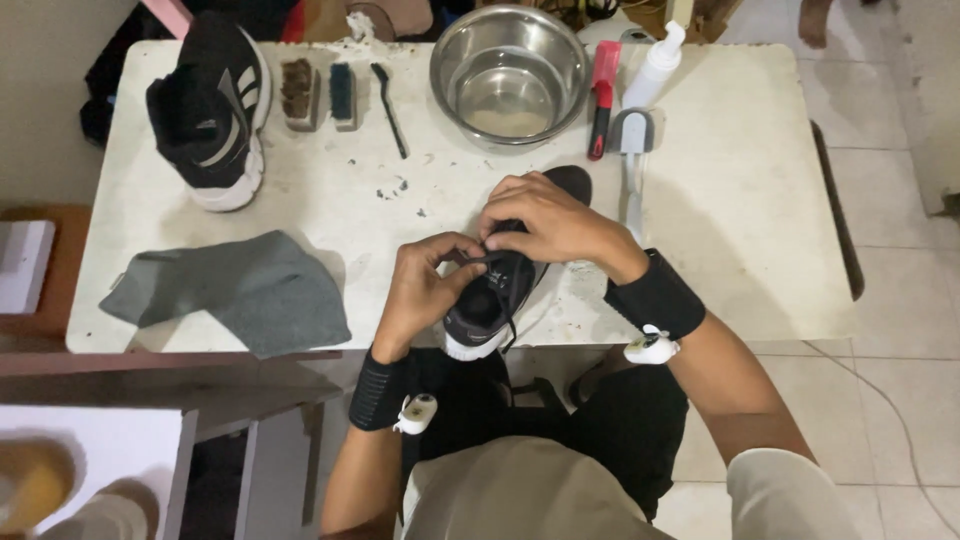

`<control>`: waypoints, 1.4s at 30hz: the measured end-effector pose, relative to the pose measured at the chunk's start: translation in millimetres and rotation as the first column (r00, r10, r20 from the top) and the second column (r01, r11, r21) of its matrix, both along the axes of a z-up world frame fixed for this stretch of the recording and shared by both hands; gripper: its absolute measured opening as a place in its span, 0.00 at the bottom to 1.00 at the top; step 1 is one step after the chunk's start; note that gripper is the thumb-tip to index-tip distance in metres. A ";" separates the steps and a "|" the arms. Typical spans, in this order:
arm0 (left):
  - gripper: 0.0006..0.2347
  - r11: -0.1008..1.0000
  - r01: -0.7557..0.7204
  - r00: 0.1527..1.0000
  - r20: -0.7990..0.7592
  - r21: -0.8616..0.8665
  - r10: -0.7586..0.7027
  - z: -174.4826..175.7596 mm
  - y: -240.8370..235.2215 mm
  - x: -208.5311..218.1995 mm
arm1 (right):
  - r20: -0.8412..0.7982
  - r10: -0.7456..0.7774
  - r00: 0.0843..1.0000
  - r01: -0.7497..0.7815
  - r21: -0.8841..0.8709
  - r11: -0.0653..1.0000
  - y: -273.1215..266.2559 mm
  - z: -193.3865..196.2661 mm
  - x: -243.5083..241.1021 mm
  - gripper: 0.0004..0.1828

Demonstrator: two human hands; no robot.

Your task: The person unlaces a black sneaker by hand, pulling the laces out of the eyelets and removing them completely. The person then holds the unlaced shoe and briefly touches the tongue area.

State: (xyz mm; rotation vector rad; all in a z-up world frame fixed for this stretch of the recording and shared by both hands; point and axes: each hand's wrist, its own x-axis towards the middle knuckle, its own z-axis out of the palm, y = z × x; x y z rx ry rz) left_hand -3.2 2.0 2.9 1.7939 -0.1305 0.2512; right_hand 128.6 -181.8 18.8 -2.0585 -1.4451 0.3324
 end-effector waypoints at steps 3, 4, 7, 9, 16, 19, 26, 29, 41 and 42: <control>0.08 1.000 -0.002 0.998 0.056 0.002 0.002 -6.2 1.1 3.2 | 0.067 0.016 0.998 -0.019 0.045 0.999 3.2 -3.7 -0.7 0.04; 0.08 1.000 -0.022 0.999 0.044 0.010 0.022 -3.7 0.6 0.5 | 0.056 0.036 0.998 -0.039 0.053 0.998 2.4 -11.7 4.4 0.04; 0.08 1.000 0.010 0.998 0.066 -0.005 -0.010 0.6 -2.8 -3.2 | 0.190 -0.094 0.977 0.079 0.082 0.993 -3.7 -27.9 20.8 0.03; 0.08 1.000 -0.003 0.998 0.056 -0.026 0.004 -0.6 -2.5 -2.5 | 0.156 -0.186 0.970 0.160 0.166 0.973 -8.4 -28.4 32.5 0.03; 0.07 0.998 0.008 0.999 0.052 -0.070 -0.004 -1.0 -1.2 -3.0 | 0.177 -0.282 0.943 0.246 0.201 0.948 -31.8 -8.7 14.5 0.04; 0.07 0.997 -0.023 0.999 0.035 -0.071 0.026 -3.4 -1.8 -6.0 | 0.254 -0.358 0.899 0.309 0.213 0.927 -49.3 -16.0 11.4 0.16; 0.06 1.000 -0.014 0.996 0.085 -0.028 0.016 1.3 -3.2 -3.2 | -0.027 -0.304 0.952 0.302 0.230 0.925 -50.5 4.6 -43.9 0.10; 0.06 1.000 0.016 0.993 0.118 0.018 -0.018 14.5 -5.8 -6.7 | -0.029 -0.264 0.964 0.263 0.257 0.930 -48.6 7.8 -55.3 0.10; 0.09 0.849 0.072 0.985 0.094 0.524 -0.142 29.8 -24.5 -39.5 | 0.121 -0.183 0.976 0.135 0.327 0.935 -55.1 -11.8 -58.2 0.03; 0.09 0.813 0.073 0.987 0.076 0.577 -0.143 25.8 -25.0 -38.9 | 0.143 -0.179 0.973 0.124 0.327 0.937 -55.6 -12.8 -57.5 0.04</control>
